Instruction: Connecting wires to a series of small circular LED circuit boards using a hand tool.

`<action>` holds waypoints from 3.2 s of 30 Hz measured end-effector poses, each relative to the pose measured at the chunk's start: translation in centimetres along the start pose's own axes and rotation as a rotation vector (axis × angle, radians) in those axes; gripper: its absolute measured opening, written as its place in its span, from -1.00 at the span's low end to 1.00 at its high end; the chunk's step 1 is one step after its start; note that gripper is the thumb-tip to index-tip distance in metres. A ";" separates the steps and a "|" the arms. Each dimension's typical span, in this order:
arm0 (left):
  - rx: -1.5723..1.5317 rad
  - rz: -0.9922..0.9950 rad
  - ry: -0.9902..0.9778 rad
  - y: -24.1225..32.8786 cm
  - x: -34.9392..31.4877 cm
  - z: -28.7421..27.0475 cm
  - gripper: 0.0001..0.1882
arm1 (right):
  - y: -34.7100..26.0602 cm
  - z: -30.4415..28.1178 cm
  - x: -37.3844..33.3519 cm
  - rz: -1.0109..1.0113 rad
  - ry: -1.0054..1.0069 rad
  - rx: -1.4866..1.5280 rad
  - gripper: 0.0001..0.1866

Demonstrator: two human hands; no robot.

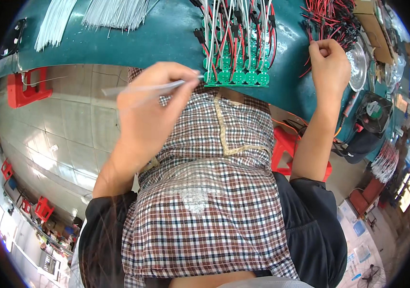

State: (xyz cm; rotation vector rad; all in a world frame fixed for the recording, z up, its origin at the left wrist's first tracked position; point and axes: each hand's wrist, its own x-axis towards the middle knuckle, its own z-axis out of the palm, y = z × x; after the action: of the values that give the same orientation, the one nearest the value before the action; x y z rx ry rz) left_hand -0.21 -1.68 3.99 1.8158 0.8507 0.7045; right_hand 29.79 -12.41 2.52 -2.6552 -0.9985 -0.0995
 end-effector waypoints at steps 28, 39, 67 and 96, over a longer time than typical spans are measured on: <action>0.296 0.277 -0.053 -0.4 -0.1 2.4 -0.80 | -0.1 -1.1 -2.2 0.035 0.296 0.786 -0.88; 0.303 0.273 -0.055 -0.4 -0.1 2.6 -0.81 | -1.2 -2.2 -2.8 0.053 0.234 0.844 -0.86; 0.572 0.197 -0.053 0.6 0.3 4.1 -0.74 | -1.5 -1.9 -7.7 0.132 -0.107 1.018 -0.90; 1.127 -0.238 -0.015 -16.3 19.2 -27.6 -0.52 | -6.0 0.5 -11.0 0.126 -0.281 1.191 -0.89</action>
State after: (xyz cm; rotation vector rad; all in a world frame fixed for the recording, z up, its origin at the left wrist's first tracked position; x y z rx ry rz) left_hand -14.16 32.77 0.51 2.5896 1.6132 -0.0101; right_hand 17.54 -14.93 1.67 -1.6165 -0.6237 0.6891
